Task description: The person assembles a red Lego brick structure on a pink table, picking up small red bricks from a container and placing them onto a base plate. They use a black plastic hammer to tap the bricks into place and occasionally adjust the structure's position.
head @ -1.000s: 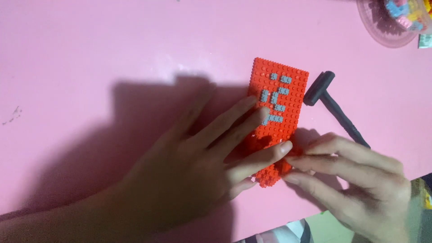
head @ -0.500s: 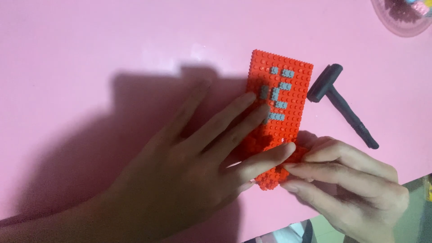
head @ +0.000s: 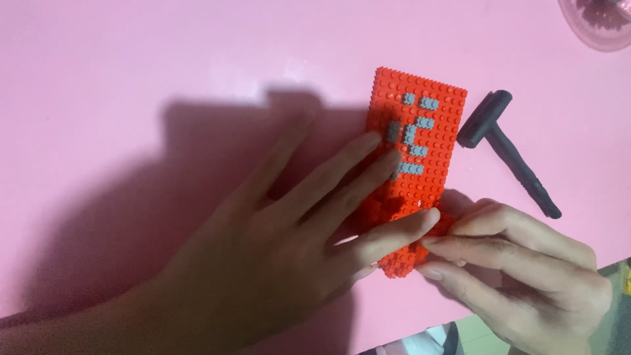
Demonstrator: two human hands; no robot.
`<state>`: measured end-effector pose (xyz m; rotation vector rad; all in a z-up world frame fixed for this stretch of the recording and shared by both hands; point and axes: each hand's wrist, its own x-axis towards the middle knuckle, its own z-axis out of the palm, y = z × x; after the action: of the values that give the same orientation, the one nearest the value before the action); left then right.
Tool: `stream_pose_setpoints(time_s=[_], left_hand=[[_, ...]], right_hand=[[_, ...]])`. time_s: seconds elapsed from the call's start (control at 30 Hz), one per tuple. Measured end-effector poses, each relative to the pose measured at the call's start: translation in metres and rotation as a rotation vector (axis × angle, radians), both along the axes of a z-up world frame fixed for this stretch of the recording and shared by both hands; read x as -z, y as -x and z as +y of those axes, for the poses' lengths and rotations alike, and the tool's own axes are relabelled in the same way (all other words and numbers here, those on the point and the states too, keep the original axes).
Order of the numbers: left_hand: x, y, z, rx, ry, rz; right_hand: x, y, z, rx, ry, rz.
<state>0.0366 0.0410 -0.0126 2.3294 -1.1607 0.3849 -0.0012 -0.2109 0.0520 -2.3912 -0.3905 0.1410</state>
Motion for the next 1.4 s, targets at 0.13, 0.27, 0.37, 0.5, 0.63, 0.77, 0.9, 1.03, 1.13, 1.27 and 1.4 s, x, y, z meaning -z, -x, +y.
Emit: stream_pose_setpoints(time_s=[0.13, 0.27, 0.37, 0.5, 0.63, 0.77, 0.9, 1.03, 1.13, 1.27, 1.4], left_hand=[[-0.002, -0.001, 0.000, 0.008, 0.019, 0.014], [0.000, 0.000, 0.000, -0.007, -0.014, -0.006], [0.000, 0.000, -0.001, -0.007, 0.029, 0.013], [0.001, 0.000, 0.000, -0.012, -0.019, -0.011], [0.000, -0.001, -0.001, -0.005, 0.021, 0.014], [0.001, 0.001, 0.001, 0.004, 0.006, 0.020], [0.000, 0.001, 0.000, -0.015, 0.000, 0.007], [-0.001, 0.002, 0.000, -0.011, -0.024, 0.019], [-0.002, 0.002, -0.003, -0.040, -0.024, -0.012], [0.000, 0.003, -0.002, -0.003, -0.037, -0.003], [0.002, 0.004, -0.002, -0.026, -0.074, -0.037]], right_hand=[[0.002, 0.001, -0.002, 0.009, 0.001, 0.005], [-0.002, -0.002, -0.005, -0.030, 0.029, 0.048], [-0.001, -0.002, -0.003, -0.026, 0.040, 0.014], [-0.001, -0.003, -0.002, -0.034, 0.036, 0.022], [0.001, -0.001, -0.003, -0.012, 0.018, 0.007], [0.000, -0.003, -0.001, -0.019, 0.018, 0.010], [-0.005, -0.007, 0.004, -0.040, 0.056, -0.008], [-0.018, -0.015, 0.009, -0.107, 0.185, -0.005], [-0.027, -0.020, 0.009, -0.160, 0.312, -0.006], [-0.033, -0.030, 0.013, -0.304, 0.386, -0.066], [-0.028, -0.040, 0.011, -0.287, 0.395, -0.037]])
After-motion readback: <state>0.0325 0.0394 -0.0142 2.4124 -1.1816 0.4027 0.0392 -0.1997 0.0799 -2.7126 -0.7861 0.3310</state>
